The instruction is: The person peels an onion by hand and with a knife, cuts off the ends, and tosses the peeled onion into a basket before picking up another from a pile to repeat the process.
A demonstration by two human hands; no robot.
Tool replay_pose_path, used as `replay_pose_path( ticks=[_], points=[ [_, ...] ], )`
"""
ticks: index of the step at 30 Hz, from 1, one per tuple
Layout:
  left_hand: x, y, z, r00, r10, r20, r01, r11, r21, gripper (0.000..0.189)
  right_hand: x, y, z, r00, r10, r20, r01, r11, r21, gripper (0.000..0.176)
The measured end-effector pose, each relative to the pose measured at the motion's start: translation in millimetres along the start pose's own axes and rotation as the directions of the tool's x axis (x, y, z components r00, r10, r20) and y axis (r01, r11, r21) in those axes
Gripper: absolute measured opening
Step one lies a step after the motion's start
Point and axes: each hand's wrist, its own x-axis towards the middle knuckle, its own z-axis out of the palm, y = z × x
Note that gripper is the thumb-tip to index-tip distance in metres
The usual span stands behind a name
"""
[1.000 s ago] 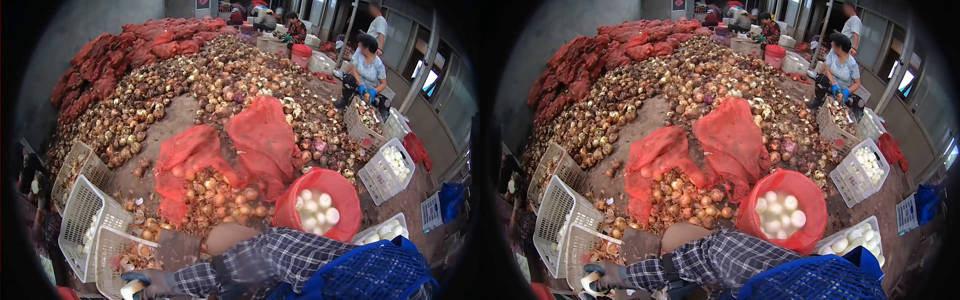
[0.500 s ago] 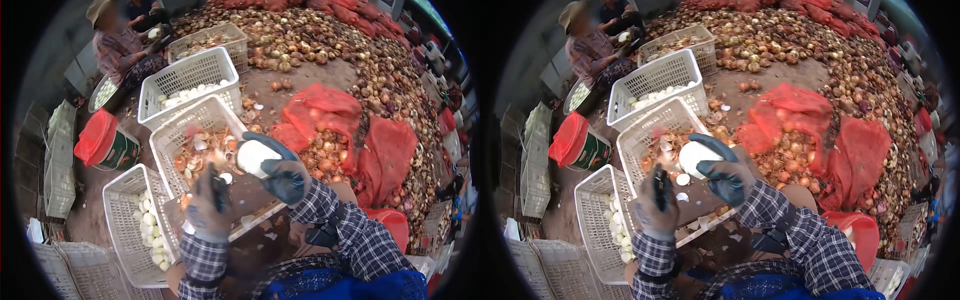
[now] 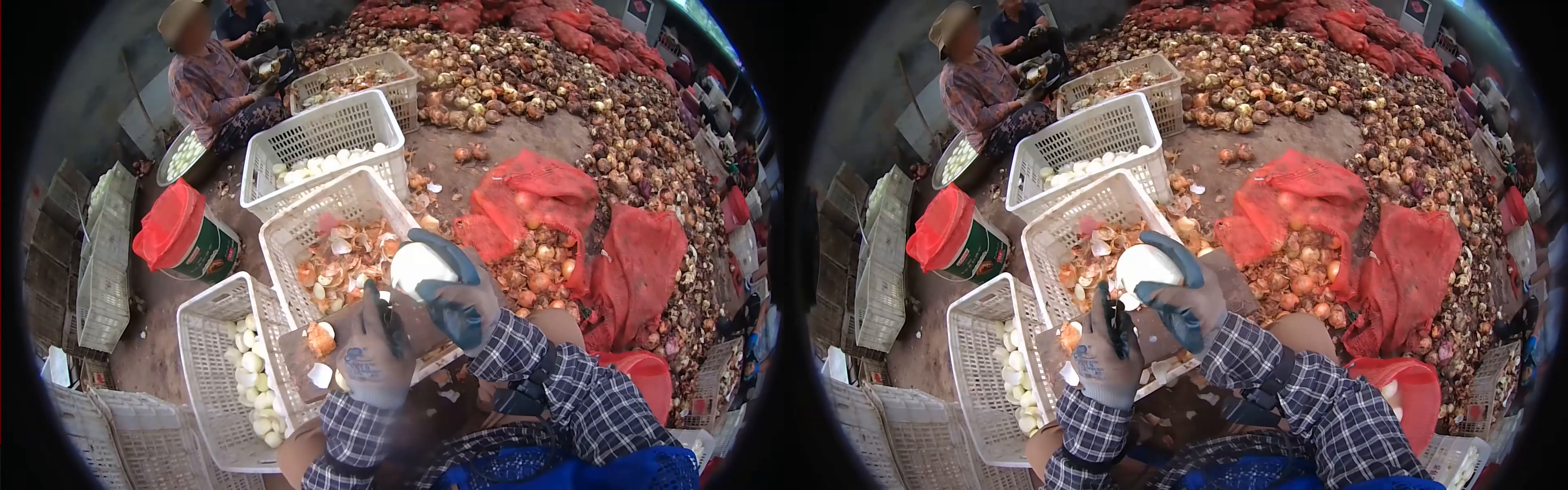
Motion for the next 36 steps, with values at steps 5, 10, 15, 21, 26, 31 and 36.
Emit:
replay_pose_path(
  ticks=[5,10,15,21,26,31,36],
  points=[
    [8,-11,-11,0.99,0.137,0.024,-0.136,0.99,-0.047,0.062,-7,-3,8,0.954,-0.276,0.116,0.277,0.671,-0.687,0.085],
    [11,-27,-18,0.976,0.007,0.219,0.111,0.846,-0.522,0.062,-6,2,3,0.929,-0.297,0.222,0.354,0.536,-0.766,0.088],
    [26,-41,-27,0.939,-0.063,0.339,0.292,0.67,-0.682,0.057,-3,-7,-1,0.956,-0.098,0.276,0.266,0.687,-0.676,0.089],
    [38,-48,-24,0.755,-0.063,0.653,0.645,0.253,-0.721,0.05,2,1,-18,0.949,0.227,0.217,-0.25,0.965,0.083,0.079],
    [27,-44,-16,0.839,-0.211,0.502,0.511,0.624,-0.591,0.033,2,1,-21,0.964,0.208,0.168,-0.211,0.977,0.005,0.076],
    [15,-32,-29,0.959,-0.139,0.247,0.27,0.713,-0.648,0.039,2,-5,-15,0.968,0.239,0.077,-0.245,0.966,0.08,0.08],
    [14,-22,-11,0.986,-0.039,0.161,0.147,0.652,-0.744,0.063,-5,5,0,0.986,0.135,0.1,-0.103,0.956,-0.276,0.086]
  ],
)
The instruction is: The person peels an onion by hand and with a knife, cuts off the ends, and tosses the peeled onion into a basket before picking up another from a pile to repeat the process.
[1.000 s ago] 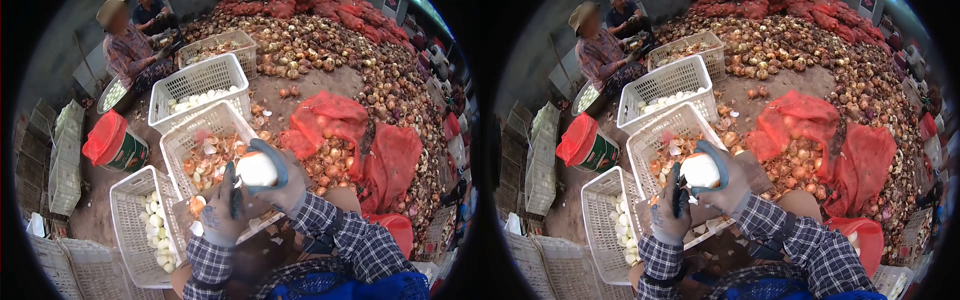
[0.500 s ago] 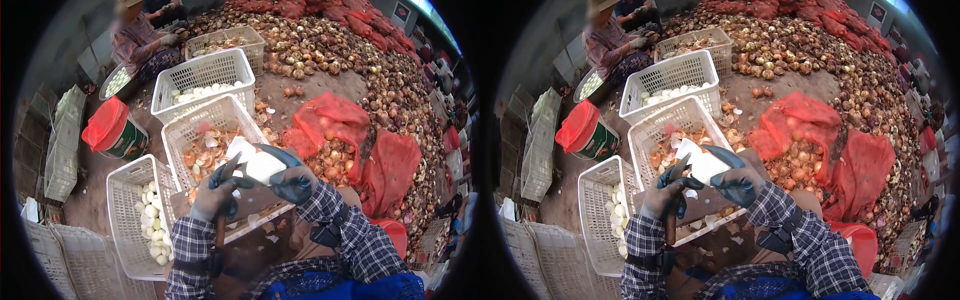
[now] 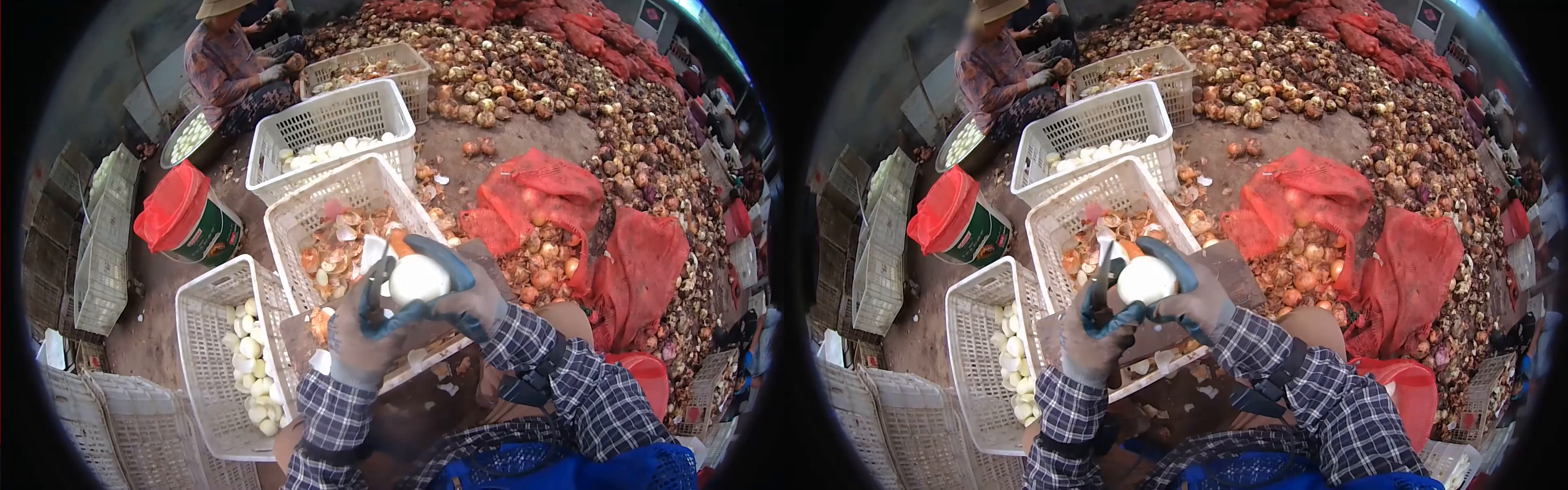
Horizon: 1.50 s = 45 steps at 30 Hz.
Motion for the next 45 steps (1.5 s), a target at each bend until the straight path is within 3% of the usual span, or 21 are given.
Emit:
replay_pose_path(
  ticks=[2,5,11,12,15,17,19,20,23,26,28,31,34,37,38,41,45],
  points=[
    [2,-5,0,0.999,-0.004,0.043,-0.001,0.992,0.126,0.064,-3,11,4,0.998,-0.052,-0.038,0.048,0.992,-0.119,0.087],
    [-1,-12,7,0.994,-0.105,-0.009,0.103,0.988,-0.117,0.053,-4,24,4,0.997,-0.057,-0.051,0.051,0.993,-0.11,0.086],
    [2,-6,-9,0.92,-0.382,0.091,0.393,0.885,-0.249,0.054,-7,17,3,0.999,0.036,-0.031,-0.039,0.996,-0.084,0.08],
    [3,-11,-12,0.929,-0.353,0.109,0.369,0.897,-0.243,0.057,-6,16,3,0.999,0.023,-0.039,-0.027,0.992,-0.126,0.079],
    [-2,-13,6,0.987,-0.156,-0.039,0.148,0.978,-0.148,0.057,-7,13,8,0.996,-0.048,-0.08,0.021,0.951,-0.309,0.076],
    [-3,-6,13,0.981,-0.19,-0.039,0.181,0.969,-0.17,0.058,-7,14,13,0.984,-0.139,-0.116,0.062,0.861,-0.505,0.075],
    [-1,-3,10,0.961,-0.275,0.016,0.274,0.944,-0.187,0.059,-8,14,11,0.987,-0.142,-0.078,0.083,0.857,-0.508,0.073],
    [-1,-7,9,0.969,-0.246,-0.012,0.238,0.95,-0.202,0.055,-8,14,9,0.988,-0.143,-0.06,0.093,0.856,-0.509,0.072],
    [-1,-1,2,0.944,-0.329,0.008,0.317,0.901,-0.298,0.049,-5,15,2,0.991,-0.136,0.014,0.132,0.924,-0.358,0.067],
    [1,-8,-14,0.946,-0.316,0.071,0.313,0.836,-0.451,0.047,-4,4,-4,0.999,0.007,0.038,-0.004,0.997,-0.078,0.06],
    [2,-19,-20,0.956,-0.282,0.077,0.283,0.828,-0.484,0.051,-5,-1,-2,0.998,0.054,0.045,-0.052,0.998,-0.045,0.056],
    [3,-24,-28,0.93,-0.307,0.2,0.364,0.719,-0.592,0.054,-4,-1,-2,0.998,0.05,0.047,-0.047,0.997,-0.069,0.05],
    [3,-22,-27,0.956,-0.215,0.201,0.294,0.716,-0.633,0.059,-2,2,-6,0.996,0.061,0.058,-0.055,0.994,-0.095,0.05],
    [2,-9,-24,0.944,-0.299,0.14,0.33,0.876,-0.351,0.067,-2,6,-8,0.999,0.038,0.034,-0.033,0.99,-0.134,0.05],
    [2,1,-22,0.949,-0.244,0.201,0.302,0.887,-0.35,0.073,-3,7,-8,1.0,0.02,0.023,-0.016,0.989,-0.148,0.05],
    [-3,5,-5,0.995,-0.078,0.054,0.085,0.986,-0.142,0.079,-7,3,-3,0.998,-0.059,-0.011,0.054,0.958,-0.282,0.051],
    [-4,18,-3,0.969,-0.247,0.017,0.247,0.969,-0.026,0.07,-8,10,-3,0.983,-0.182,-0.025,0.147,0.862,-0.484,0.051]
  ],
)
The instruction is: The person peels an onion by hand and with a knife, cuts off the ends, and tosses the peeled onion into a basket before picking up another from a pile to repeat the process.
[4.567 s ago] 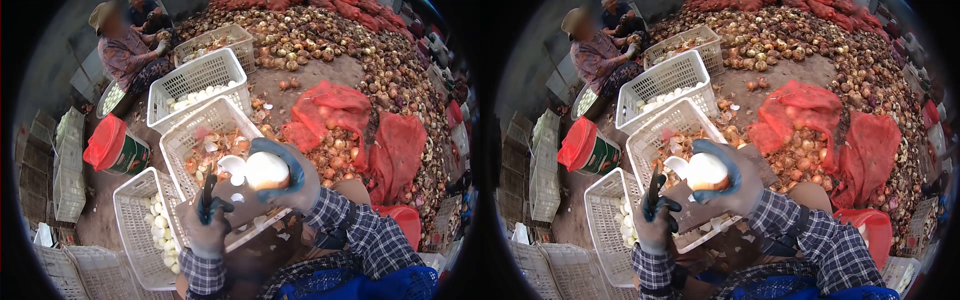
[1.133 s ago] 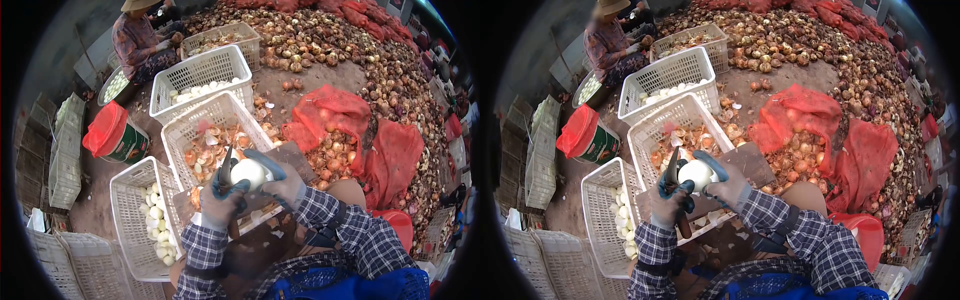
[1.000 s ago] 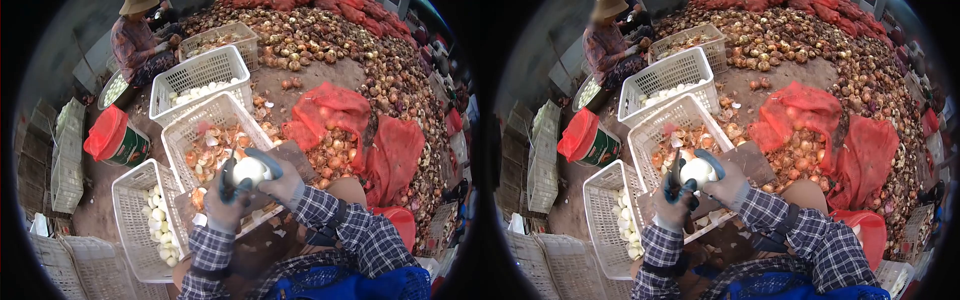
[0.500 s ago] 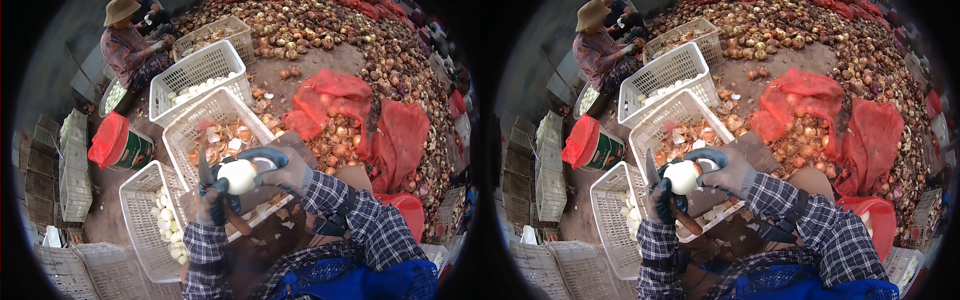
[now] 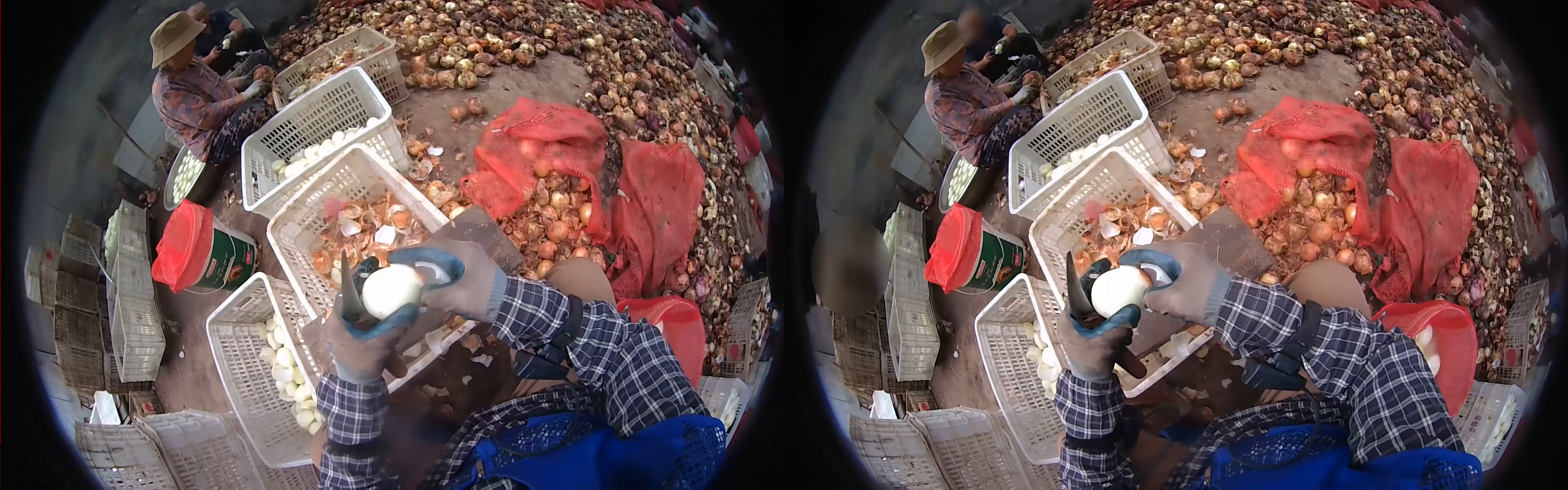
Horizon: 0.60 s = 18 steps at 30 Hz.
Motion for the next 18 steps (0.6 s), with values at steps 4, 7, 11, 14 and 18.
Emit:
replay_pose_path(
  ticks=[4,7,11,14,18],
  points=[
    [-3,2,0,0.998,0.062,-0.027,-0.062,0.998,0.018,0.062,-1,-3,-1,0.993,0.112,0.045,-0.115,0.992,0.06,0.05],
    [1,-10,5,0.992,0.116,-0.051,-0.116,0.993,0.0,0.061,-2,8,7,0.997,0.078,-0.022,-0.076,0.996,0.055,0.046],
    [3,-23,-9,0.998,-0.055,0.028,0.061,0.953,-0.298,0.064,0,0,6,0.987,0.158,-0.018,-0.156,0.985,0.075,0.038],
    [10,-40,-13,0.997,-0.065,0.03,0.069,0.78,-0.622,0.061,7,3,-2,0.97,0.243,-0.011,-0.238,0.957,0.168,0.041],
    [11,-37,-20,1.0,-0.023,0.014,0.025,0.642,-0.766,0.068,13,5,6,0.97,0.058,-0.235,-0.163,0.872,-0.461,0.061]
  ],
)
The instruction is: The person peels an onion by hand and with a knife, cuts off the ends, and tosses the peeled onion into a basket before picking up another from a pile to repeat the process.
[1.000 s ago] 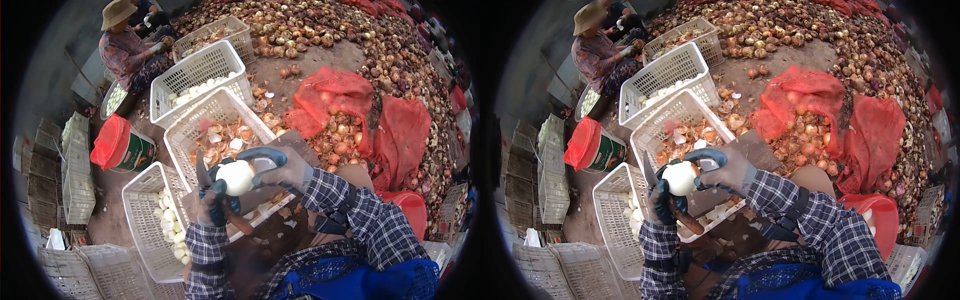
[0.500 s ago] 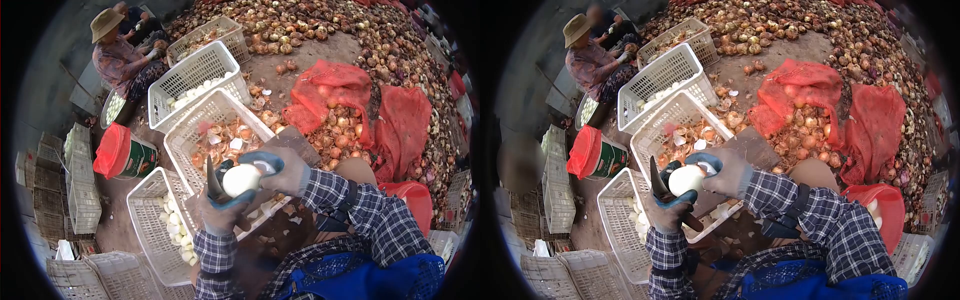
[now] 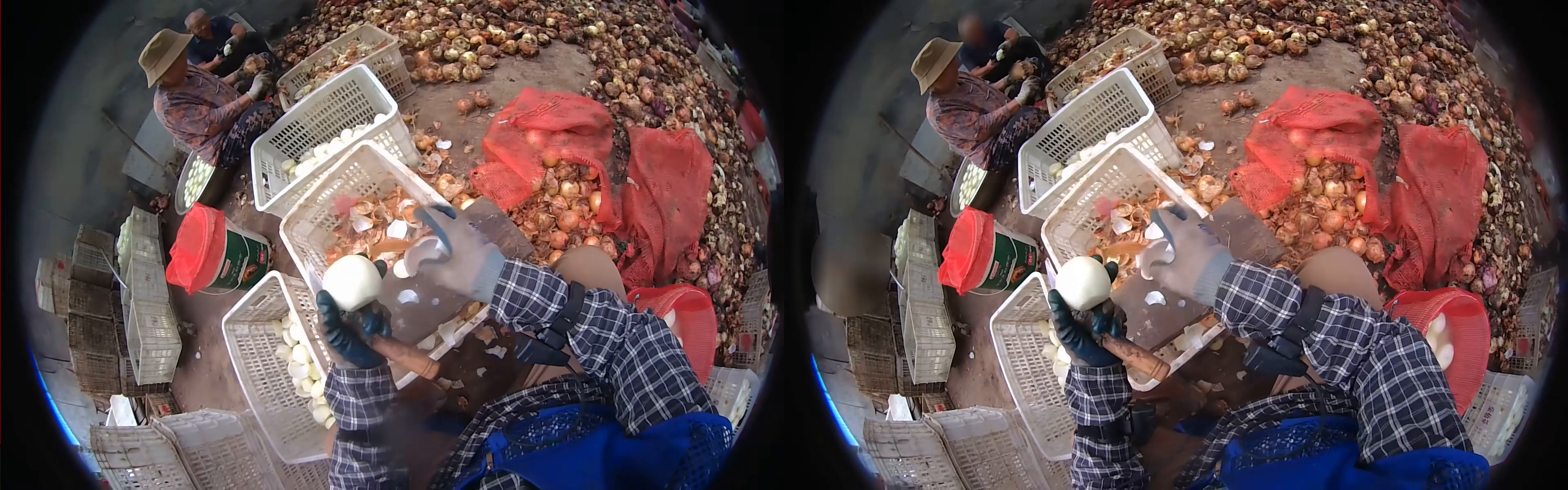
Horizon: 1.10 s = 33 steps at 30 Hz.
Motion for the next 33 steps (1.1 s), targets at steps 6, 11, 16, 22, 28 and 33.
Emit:
replay_pose_path(
  ticks=[6,11,16,22,28,33],
  points=[
    [-4,-13,32,0.947,0.315,0.066,-0.306,0.817,0.488,0.069,-6,-6,0,0.947,-0.071,0.313,-0.215,0.584,0.783,0.069],
    [-10,-35,57,0.854,0.406,0.325,-0.513,0.559,0.652,0.063,3,23,9,0.976,-0.08,0.203,-0.178,0.25,0.952,0.046],
    [2,1,23,0.938,0.342,0.055,-0.283,0.666,0.69,0.056,-63,10,-144,0.995,0.097,-0.003,-0.033,0.369,0.929,0.044],
    [-5,-11,27,0.95,0.242,0.196,-0.31,0.695,0.649,0.06,-238,75,-282,0.734,0.408,-0.543,-0.345,0.913,0.219,0.047],
    [-9,-24,37,0.997,0.064,0.031,-0.068,0.725,0.686,0.056,-318,137,-263,0.408,0.489,-0.771,-0.816,0.574,-0.067,0.071],
    [-8,-27,28,0.932,0.352,-0.087,-0.197,0.694,0.692,0.05,-211,111,-255,0.748,0.252,-0.614,-0.287,0.957,0.043,0.051]
  ],
)
